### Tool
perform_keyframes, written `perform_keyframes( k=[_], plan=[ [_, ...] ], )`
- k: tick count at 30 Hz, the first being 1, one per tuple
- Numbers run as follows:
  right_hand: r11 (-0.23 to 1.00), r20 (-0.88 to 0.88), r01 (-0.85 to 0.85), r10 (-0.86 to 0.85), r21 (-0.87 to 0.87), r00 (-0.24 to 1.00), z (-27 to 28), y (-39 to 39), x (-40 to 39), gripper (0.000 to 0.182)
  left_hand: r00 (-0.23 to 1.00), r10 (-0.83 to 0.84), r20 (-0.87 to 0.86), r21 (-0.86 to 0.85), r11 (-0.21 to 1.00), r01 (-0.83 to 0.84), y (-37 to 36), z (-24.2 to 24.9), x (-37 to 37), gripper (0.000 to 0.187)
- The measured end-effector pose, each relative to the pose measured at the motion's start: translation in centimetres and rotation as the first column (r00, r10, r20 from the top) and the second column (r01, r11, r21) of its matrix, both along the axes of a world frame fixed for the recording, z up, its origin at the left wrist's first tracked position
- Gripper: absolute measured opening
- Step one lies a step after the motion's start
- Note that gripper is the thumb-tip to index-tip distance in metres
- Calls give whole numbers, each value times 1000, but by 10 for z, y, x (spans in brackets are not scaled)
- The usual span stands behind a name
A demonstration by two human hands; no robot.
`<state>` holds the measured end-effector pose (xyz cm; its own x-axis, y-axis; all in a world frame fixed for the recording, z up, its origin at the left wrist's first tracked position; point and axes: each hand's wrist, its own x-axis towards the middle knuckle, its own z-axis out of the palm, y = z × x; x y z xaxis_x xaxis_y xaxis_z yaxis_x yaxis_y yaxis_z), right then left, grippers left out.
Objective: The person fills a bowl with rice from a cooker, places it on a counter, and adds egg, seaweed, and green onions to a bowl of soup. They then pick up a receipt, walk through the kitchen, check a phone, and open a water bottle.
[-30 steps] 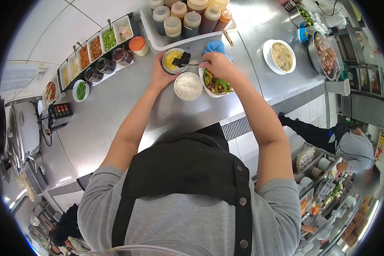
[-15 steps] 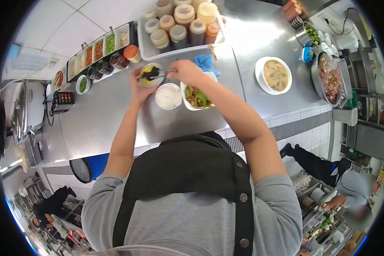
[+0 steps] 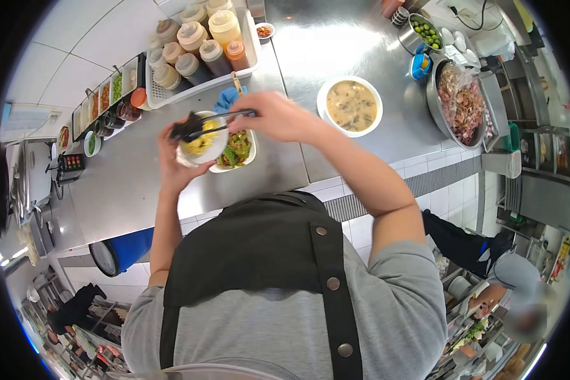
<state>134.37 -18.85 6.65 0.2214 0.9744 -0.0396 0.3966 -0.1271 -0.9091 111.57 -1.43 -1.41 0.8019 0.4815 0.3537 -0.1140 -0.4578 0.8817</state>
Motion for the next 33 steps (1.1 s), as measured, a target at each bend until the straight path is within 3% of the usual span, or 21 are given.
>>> perform_keyframes(
  k=[1,2,3,6,8,9,11,12,16,18,22,26,28,30,32,33],
  plan=[
    [994,23,36,-33,-106,999,15,-21,14,35,997,-14,-70,37,999,16,-13,3,14,108],
    [996,-2,70,-70,-53,998,14,-42,30,35,990,-27,-141,72,997,37,-25,5,29,109],
    [994,-28,107,-107,-2,994,12,-63,46,35,996,-46,-81,-13,999,45,-39,2,44,107],
    [973,64,218,-214,-69,975,25,-122,89,34,982,-186,-4,-76,980,186,-59,-18,83,104],
    [917,229,375,-339,-137,912,20,-153,114,32,977,-214,-24,-71,975,212,-68,-20,97,104],
    [913,234,383,-345,-142,909,15,-164,123,32,971,-234,-48,-59,971,231,-73,-20,102,104],
    [855,472,491,-367,-170,802,-3,-180,138,31,966,-253,-46,-55,967,251,-79,-17,107,103],
    [850,474,498,-371,-173,799,-15,-184,143,31,964,-263,-47,-44,964,261,-81,-16,108,103],
    [836,676,528,-301,-154,673,-60,-184,143,32,959,-267,-92,-14,964,267,-82,-19,102,103],
    [859,816,469,-113,-206,566,-71,-179,143,29,959,-270,-80,-76,961,264,-80,-29,96,104],
    [871,916,446,13,-207,401,-72,-169,140,24,961,-272,-55,-68,961,268,-76,-30,87,103],
    [827,915,474,111,-301,388,-46,-164,132,30,965,-257,-58,-51,966,254,-70,-30,82,101],
    [838,927,506,-1,-204,375,-37,-166,133,28,970,-232,-67,-40,972,230,-68,-28,81,100],
    [844,907,487,0,-226,420,-28,-161,124,30,967,-246,-70,-33,969,244,-66,-25,82,100],
    [821,764,509,-149,-258,628,-6,-150,107,30,970,-233,-75,24,972,235,-63,-23,85,101],
    [832,761,492,-141,-256,634,2,-144,95,30,962,-262,-72,3,965,263,-63,-19,86,100]
  ],
)
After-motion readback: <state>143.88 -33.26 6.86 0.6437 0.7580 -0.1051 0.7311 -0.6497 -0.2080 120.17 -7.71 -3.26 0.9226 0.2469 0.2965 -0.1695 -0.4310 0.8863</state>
